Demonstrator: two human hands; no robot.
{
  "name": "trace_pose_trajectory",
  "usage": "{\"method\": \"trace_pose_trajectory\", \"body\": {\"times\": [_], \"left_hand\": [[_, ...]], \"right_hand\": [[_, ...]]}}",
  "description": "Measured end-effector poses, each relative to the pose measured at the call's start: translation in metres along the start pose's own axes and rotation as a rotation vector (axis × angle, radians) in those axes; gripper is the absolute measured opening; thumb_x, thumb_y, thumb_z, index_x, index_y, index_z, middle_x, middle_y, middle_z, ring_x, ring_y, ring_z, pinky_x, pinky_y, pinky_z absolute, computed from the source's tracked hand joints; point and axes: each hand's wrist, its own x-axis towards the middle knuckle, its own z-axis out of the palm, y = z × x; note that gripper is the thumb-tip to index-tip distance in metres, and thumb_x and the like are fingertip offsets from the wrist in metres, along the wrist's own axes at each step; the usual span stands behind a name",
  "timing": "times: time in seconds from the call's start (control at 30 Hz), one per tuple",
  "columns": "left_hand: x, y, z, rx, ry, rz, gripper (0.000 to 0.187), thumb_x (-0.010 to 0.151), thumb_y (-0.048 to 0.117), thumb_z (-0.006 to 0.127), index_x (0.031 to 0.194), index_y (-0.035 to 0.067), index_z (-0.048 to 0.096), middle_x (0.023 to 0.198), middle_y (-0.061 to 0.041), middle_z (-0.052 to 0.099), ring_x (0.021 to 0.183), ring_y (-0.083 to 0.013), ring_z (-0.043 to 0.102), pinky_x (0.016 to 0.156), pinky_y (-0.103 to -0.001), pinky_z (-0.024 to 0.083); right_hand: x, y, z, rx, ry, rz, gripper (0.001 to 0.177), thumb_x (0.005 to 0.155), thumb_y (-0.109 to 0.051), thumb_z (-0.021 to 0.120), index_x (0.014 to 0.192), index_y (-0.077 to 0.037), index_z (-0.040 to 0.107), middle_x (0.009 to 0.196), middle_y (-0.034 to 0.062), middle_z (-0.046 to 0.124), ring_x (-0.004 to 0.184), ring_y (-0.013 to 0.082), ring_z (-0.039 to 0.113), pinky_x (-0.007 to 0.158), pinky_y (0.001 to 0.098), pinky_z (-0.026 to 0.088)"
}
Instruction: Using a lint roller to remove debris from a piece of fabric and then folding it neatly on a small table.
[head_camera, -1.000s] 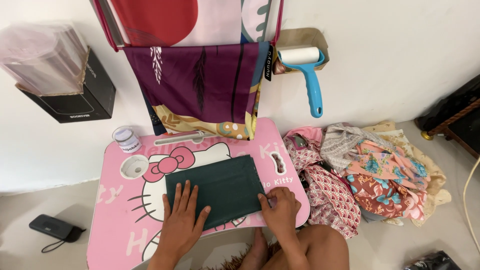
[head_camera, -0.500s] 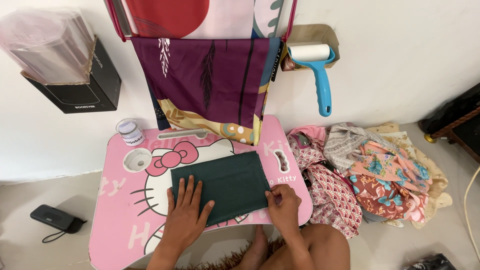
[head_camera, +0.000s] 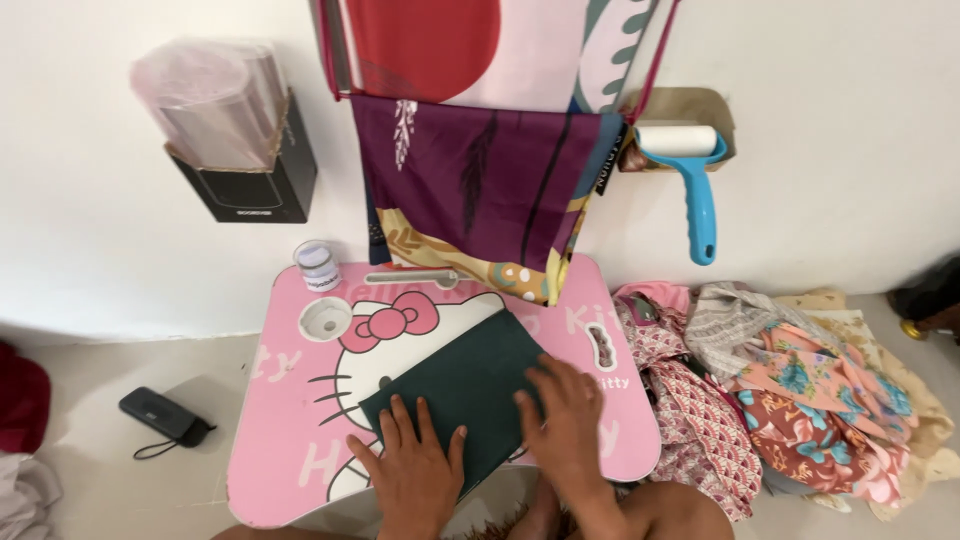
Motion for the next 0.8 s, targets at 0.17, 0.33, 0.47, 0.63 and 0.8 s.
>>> {"method": "trace_pose_trajectory", "body": {"times": [0.17, 0.33, 0.47, 0.63, 0.8], "left_hand": [[-0.009, -0.02, -0.018, 0.05, 0.136, 0.081, 0.079, 0.096, 0.076, 0.029, 0.13, 0.018, 0.069, 0.128, -0.013, 0.069, 0.111, -0.0306, 0.064, 0.115, -0.074, 0.029], [-0.036, 0.004, -0.006, -0.092, 0.166, 0.119, 0.092, 0.097, 0.081, 0.025, 0.126, 0.006, 0.069, 0.115, -0.027, 0.07, 0.106, -0.0407, 0.065, 0.116, -0.071, 0.029], [-0.045, 0.018, -0.017, -0.396, 0.137, 0.249, 0.082, 0.101, 0.077, 0.034, 0.127, 0.007, 0.068, 0.095, -0.016, 0.07, 0.092, -0.0373, 0.064, 0.108, -0.074, 0.033], [-0.023, -0.011, 0.023, -0.72, 0.159, 0.17, 0.061, 0.102, 0.053, 0.051, 0.138, 0.004, 0.056, 0.114, -0.013, 0.062, 0.098, -0.0364, 0.063, 0.085, -0.053, 0.051], [0.002, -0.031, 0.009, -0.958, -0.055, 0.006, 0.055, 0.1, 0.037, 0.059, 0.145, 0.006, 0.05, 0.109, -0.011, 0.067, 0.093, -0.0319, 0.069, 0.067, -0.049, 0.06]], "right_hand": [[-0.017, -0.045, 0.02, -0.029, -0.657, -0.092, 0.05, 0.105, -0.044, 0.047, 0.145, -0.014, 0.054, 0.158, 0.0054, 0.044, 0.151, 0.0317, 0.028, 0.12, 0.0702, -0.001], [0.019, -0.029, 0.052, -0.171, -0.553, -0.194, 0.049, 0.101, -0.038, 0.048, 0.149, -0.028, 0.051, 0.164, 0.0032, 0.035, 0.154, 0.0366, 0.02, 0.116, 0.0759, 0.004], [0.048, -0.006, 0.075, -0.193, -0.418, -0.123, 0.056, 0.097, -0.039, 0.061, 0.151, -0.028, 0.05, 0.17, 0.0098, 0.022, 0.156, 0.0389, 0.019, 0.117, 0.0733, 0.009], [0.026, 0.0, 0.013, 0.192, -0.194, 0.106, 0.054, 0.095, -0.032, 0.066, 0.143, -0.009, 0.059, 0.148, 0.0177, 0.057, 0.129, 0.0376, 0.056, 0.103, 0.0515, 0.048], [-0.019, 0.014, 0.001, 0.323, -0.3, 0.562, 0.053, 0.092, -0.035, 0.067, 0.141, -0.013, 0.062, 0.126, 0.0056, 0.068, 0.109, 0.0223, 0.065, 0.094, 0.0404, 0.057]]}}
